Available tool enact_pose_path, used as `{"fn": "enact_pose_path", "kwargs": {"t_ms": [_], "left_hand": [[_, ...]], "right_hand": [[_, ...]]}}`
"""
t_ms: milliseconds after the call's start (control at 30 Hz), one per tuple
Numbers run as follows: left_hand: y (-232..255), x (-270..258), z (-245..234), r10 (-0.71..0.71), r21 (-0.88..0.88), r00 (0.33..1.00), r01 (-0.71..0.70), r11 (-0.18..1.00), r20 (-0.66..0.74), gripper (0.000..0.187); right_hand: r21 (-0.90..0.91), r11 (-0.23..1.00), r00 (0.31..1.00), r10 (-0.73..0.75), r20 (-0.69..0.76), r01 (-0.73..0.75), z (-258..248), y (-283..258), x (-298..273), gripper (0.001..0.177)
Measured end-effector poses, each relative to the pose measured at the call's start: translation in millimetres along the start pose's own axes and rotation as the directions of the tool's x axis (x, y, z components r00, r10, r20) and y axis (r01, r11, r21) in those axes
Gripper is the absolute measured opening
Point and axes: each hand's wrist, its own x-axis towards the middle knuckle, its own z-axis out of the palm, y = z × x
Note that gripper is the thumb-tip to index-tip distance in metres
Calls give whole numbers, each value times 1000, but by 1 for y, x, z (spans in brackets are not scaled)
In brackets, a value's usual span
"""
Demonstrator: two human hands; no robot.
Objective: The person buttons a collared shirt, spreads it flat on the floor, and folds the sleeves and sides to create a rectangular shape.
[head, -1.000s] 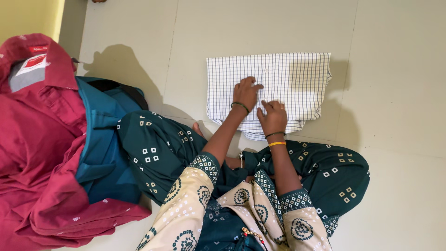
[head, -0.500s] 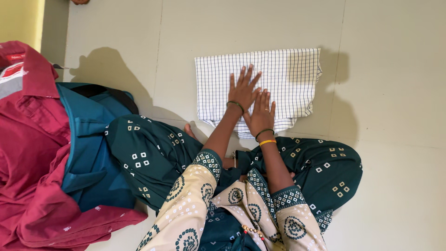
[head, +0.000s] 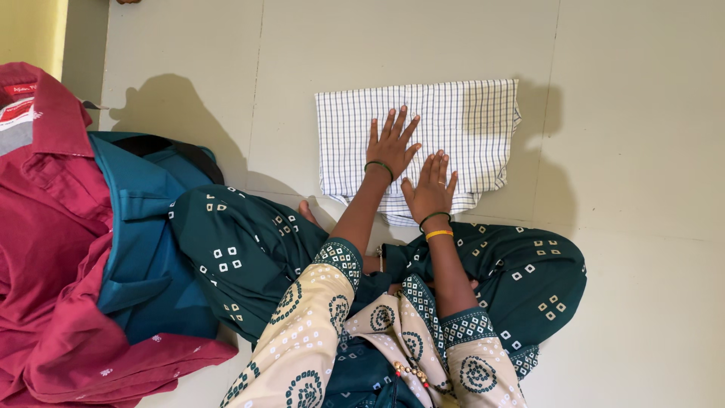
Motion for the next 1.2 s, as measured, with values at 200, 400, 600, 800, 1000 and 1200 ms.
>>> {"fn": "enact_pose_path", "kwargs": {"t_ms": [200,400,600,800,1000,1200], "left_hand": [[-6,1,-2,45,-69,999,-46,997,-12,64],[-3,-13,-23,88,-144,996,-82,986,32,55],[6,-35,6,214,-89,972,-223,971,-96,58],[-1,-26,8,216,-10,969,-218,976,-118,65],[2,1,-18,220,22,972,-219,976,-89,72],[-3,20,-27,155,-21,986,-156,988,-55,82]], "right_hand": [[-47,979,980,200,26,-198,-15,2,-2,100],[-26,982,982,188,-11,-188,-24,2,-4,91],[64,995,997,-75,11,74,-17,-1,-3,73],[49,999,992,-29,124,23,-7,0,1,76],[-24,999,987,-26,158,30,-6,-2,-2,84],[-5,1000,986,-12,164,13,-9,-4,-2,84]]}}
